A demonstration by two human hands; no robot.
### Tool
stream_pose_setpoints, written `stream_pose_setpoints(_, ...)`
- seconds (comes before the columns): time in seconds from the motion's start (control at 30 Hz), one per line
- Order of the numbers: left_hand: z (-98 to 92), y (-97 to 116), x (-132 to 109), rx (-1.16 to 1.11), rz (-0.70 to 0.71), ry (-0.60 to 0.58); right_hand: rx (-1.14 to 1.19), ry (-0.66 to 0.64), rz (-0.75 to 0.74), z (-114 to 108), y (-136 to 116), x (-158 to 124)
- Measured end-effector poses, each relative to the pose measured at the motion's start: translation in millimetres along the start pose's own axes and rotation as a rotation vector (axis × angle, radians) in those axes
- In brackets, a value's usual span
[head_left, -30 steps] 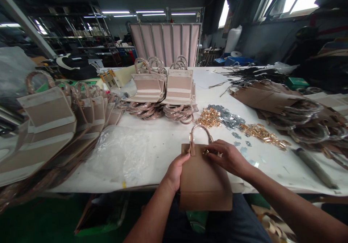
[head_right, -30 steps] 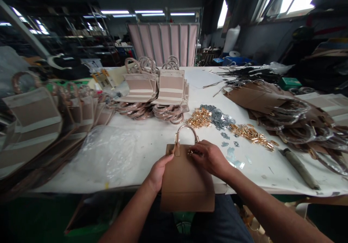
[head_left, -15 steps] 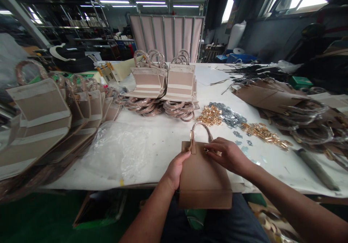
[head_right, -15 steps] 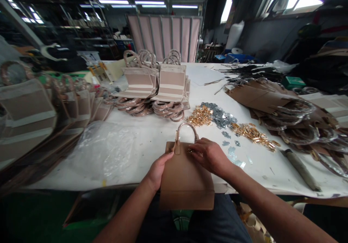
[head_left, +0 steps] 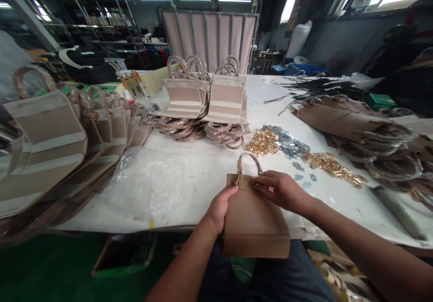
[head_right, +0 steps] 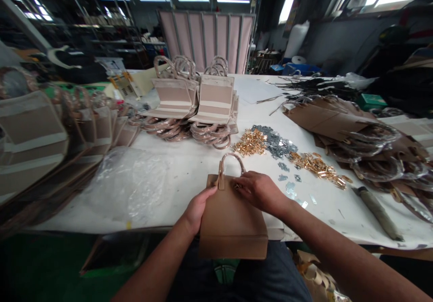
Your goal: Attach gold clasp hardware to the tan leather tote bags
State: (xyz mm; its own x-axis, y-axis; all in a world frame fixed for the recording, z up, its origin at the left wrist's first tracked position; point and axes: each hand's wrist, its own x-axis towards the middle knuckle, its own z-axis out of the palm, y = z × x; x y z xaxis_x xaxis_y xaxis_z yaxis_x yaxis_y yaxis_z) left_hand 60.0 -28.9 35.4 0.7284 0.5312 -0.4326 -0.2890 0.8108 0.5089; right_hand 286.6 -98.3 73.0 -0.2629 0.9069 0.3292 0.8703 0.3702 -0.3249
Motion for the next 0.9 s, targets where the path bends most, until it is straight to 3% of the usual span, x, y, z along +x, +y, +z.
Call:
stream_pose_setpoints(0.4, 8.1, 3.8, -0.4, 0.000, -0.017, 0.025, -0.213, -0.069, 0.071, 6.3, -19.2, 8.8)
stream_pose_setpoints(0.7, 4.6, 0.7, -3.0, 0.004, 0.021, -0.029, 0.087, -0.080, 0.078, 0.6, -6.2, -0.9)
stream_pose_setpoints(0.9, 2.9, 1.0, -0.4, 0.011, -0.010, 0.020, 0.134, -0.038, 0.165, 1.3, -6.2, 1.5)
